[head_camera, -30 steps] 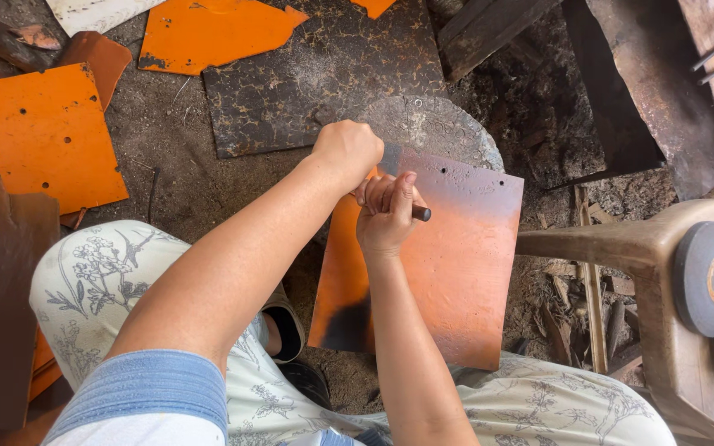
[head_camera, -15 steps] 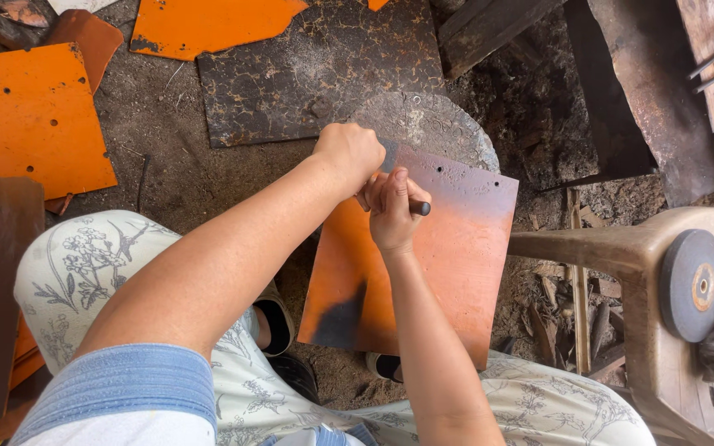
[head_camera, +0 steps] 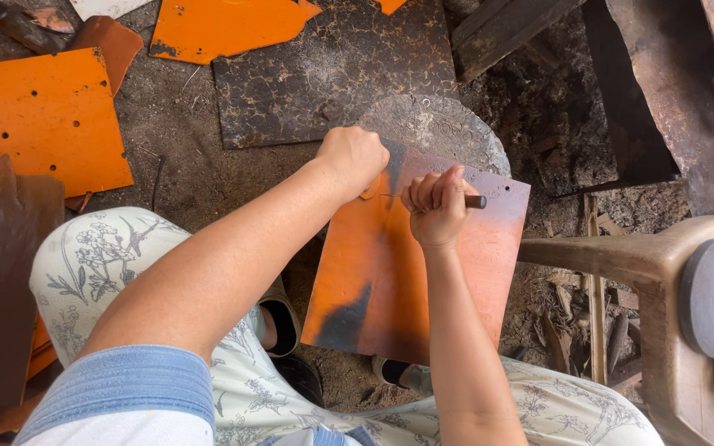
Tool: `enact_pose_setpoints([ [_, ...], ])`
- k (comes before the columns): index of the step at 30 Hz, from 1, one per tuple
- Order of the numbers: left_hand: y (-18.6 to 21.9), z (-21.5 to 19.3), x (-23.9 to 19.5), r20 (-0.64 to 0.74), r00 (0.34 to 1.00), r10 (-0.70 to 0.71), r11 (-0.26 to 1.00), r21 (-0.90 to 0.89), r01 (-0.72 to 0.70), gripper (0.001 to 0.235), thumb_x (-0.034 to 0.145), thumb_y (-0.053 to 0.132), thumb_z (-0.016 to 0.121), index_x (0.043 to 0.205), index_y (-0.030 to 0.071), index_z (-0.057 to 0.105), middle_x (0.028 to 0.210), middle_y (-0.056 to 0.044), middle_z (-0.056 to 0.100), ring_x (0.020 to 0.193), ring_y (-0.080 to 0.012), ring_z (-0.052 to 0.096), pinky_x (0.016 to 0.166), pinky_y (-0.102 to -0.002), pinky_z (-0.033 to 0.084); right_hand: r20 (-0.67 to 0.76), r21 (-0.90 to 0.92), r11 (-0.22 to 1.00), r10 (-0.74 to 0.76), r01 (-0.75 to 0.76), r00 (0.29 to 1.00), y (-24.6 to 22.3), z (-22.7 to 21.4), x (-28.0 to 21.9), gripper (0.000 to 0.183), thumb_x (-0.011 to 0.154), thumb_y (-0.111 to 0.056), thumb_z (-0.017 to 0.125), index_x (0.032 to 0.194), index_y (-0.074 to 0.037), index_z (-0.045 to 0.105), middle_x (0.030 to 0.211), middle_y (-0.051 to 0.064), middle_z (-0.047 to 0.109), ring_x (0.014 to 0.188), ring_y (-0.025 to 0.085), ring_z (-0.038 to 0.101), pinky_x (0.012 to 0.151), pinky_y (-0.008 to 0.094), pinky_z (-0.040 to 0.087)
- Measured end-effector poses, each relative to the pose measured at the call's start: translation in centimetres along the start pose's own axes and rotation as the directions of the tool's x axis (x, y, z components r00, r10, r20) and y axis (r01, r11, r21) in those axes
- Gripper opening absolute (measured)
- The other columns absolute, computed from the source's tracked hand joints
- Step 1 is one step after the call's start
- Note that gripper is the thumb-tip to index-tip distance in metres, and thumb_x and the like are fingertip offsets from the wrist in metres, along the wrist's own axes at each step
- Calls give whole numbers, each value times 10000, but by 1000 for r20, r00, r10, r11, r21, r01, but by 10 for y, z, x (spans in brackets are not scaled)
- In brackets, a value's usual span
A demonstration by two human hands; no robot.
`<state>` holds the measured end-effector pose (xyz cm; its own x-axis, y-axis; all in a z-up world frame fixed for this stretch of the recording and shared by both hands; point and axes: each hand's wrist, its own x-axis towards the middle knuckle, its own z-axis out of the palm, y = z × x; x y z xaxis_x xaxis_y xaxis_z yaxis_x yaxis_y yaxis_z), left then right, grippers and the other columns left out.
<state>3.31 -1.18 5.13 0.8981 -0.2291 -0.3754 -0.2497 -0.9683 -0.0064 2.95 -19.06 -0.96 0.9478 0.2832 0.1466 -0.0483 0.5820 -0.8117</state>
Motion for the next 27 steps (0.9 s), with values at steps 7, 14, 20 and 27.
enact_pose_setpoints([
  [7,7,21,6,-78,997,11,1000,13,-10,103,853,116,747,944,125,793,983,-82,772,997,-246,741,761,-371,620,-206,217,976,58,-13,977,-10,-34,8,627,1172,-455,419,647,-125,326,563,19,319,525,156,316,584,350,350],
  [14,25,28,5,-101,994,-47,998,-38,44,199,885,102,683,1047,52,788,1077,-149,742,1244,-432,539,820,-374,621,-289,-211,975,13,-77,957,-34,-58,26,667,1142,-653,327,940,-47,520,1056,56,678,851,161,573,834,354,489],
  [20,27,38,10,-107,993,-43,973,-229,17,296,793,45,747,1081,-21,735,1261,-179,534,1188,-362,548,863,-356,592,-385,-440,882,-13,-171,923,-39,-41,25,653,1038,-650,369,833,-50,525,702,93,575,562,171,568,526,337,528],
  [27,68,60,24,-128,992,-4,990,137,21,401,912,99,631,1252,-108,675,1364,-420,554,1294,-529,529,1055,-640,470,-199,-615,787,-93,-50,975,-47,10,61,407,1080,-319,582,790,-41,515,659,74,572,516,141,585,454,304,489],
])
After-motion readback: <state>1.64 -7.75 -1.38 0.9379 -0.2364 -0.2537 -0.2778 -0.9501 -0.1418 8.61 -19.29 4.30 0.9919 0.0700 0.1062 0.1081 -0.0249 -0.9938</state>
